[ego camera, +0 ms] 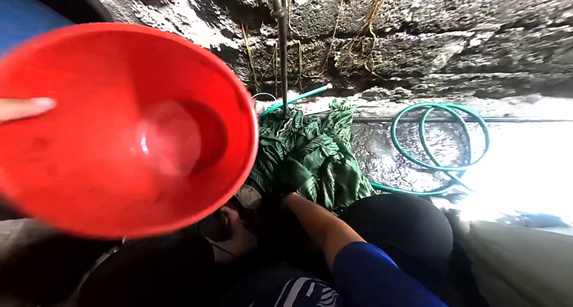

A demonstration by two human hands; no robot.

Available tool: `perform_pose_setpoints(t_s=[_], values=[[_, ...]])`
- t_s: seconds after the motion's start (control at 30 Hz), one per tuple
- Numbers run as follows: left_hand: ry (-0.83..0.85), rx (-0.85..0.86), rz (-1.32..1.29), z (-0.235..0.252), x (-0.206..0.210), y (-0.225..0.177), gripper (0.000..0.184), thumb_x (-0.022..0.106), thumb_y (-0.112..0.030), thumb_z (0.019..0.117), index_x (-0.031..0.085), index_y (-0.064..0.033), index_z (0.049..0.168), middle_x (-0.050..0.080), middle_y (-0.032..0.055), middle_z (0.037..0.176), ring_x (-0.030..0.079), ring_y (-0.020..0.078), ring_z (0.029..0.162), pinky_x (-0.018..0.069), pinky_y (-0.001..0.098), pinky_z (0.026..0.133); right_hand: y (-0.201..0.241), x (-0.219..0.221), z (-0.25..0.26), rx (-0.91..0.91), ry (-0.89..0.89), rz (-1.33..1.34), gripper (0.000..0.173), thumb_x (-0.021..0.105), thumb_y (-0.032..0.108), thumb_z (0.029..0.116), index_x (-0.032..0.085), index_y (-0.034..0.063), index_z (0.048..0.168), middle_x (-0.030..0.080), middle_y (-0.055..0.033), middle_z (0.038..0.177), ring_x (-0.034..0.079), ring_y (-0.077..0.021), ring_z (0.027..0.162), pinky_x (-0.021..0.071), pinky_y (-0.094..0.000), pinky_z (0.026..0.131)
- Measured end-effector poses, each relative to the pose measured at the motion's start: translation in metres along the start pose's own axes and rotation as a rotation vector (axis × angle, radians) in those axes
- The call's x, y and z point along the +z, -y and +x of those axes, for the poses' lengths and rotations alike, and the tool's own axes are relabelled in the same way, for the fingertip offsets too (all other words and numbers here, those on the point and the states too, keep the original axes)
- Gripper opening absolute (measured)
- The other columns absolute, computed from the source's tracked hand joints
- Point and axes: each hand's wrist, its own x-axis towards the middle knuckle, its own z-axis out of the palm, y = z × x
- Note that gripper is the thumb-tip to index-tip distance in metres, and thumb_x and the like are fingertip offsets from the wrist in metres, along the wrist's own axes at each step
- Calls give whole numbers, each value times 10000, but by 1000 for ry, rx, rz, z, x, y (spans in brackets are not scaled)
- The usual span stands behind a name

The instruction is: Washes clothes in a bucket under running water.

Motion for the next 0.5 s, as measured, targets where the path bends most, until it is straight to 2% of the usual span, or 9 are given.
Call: perform_pose_setpoints(t_s=[0.03, 0.1, 0.2, 0.23, 0.3, 0.33, 0.37, 0.4, 0.5], values=[[17, 60, -12, 10, 10, 14, 342, 626, -85, 977, 567, -65, 1313, 679, 76, 1097, 688, 108, 906, 602, 328, 767, -1, -1, 3, -2, 8, -46, 537, 541, 289, 1059, 485, -55, 1468, 471, -274, 1527, 439, -423, 1432, 328, -606, 1175], [18, 68, 45, 23, 43, 31, 375, 630, -168, 994, 533, -143, 1355, 662, 41, 1135, 688, 85, 930, 615, 350, 793, 7, -12, 1, 35, 44, -180, 521, 593, 343, 1027, 587, -46, 1374, 554, -268, 1448, 510, -437, 1368, 376, -662, 1116], [-55, -5, -90, 41, 96, 52, 412, 644, -201, 996, 530, -132, 1386, 655, 97, 1220, 687, 164, 1016, 600, 428, 858, 24, -43, 5, 55, 27, -271, 591, 640, 443, 976, 626, -29, 1330, 584, -268, 1410, 546, -457, 1324, 417, -709, 1052], [-73, -19, -131, 46, 110, 59, 413, 645, -201, 997, 531, -123, 1387, 651, 99, 1243, 686, 165, 1040, 600, 419, 870, 31, -51, -2, 37, -21, -284, 616, 631, 449, 971, 605, -29, 1359, 572, -268, 1426, 543, -454, 1329, 426, -698, 1058], [-87, -23, -200, 52, 128, 79, 431, 637, -168, 995, 521, -96, 1404, 636, 93, 1293, 673, 152, 1100, 593, 380, 920, 46, -57, -18, 29, -4, -338, 557, 493, 400, 1085, 472, 53, 1520, 461, -187, 1568, 446, -378, 1446, 359, -592, 1181], [-100, -23, -230, 52, 135, 91, 433, 633, -154, 991, 520, -87, 1404, 636, 87, 1302, 669, 147, 1121, 594, 365, 938, 9, -44, 28, -366, -252, -293, 504, 621, 401, 997, 699, -49, 1212, 698, -307, 1166, 695, -479, 1033, 563, -667, 810], [-116, -23, -255, 52, 139, 101, 432, 628, -143, 988, 520, -73, 1400, 636, 89, 1301, 665, 148, 1131, 591, 358, 945, 5, -45, 64, -377, -190, -203, 485, 663, 415, 984, 706, -11, 1212, 694, -292, 1165, 681, -478, 1048, 538, -698, 847], [-133, -13, -275, 54, 141, 108, 434, 623, -136, 988, 517, -59, 1401, 635, 94, 1300, 661, 149, 1138, 586, 352, 953, 11, -51, 87, -304, -117, -154, 457, 691, 416, 974, 706, 47, 1244, 688, -254, 1215, 668, -454, 1110, 520, -694, 922], [-170, 10, -303, 52, 142, 127, 393, 620, -132, 991, 542, -22, 1360, 661, 102, 1244, 676, 149, 1108, 592, 341, 944, 20, -50, 107, -269, -102, -145, 415, 767, 388, 915, 739, 74, 1184, 709, -226, 1179, 676, -432, 1102, 506, -699, 954]])
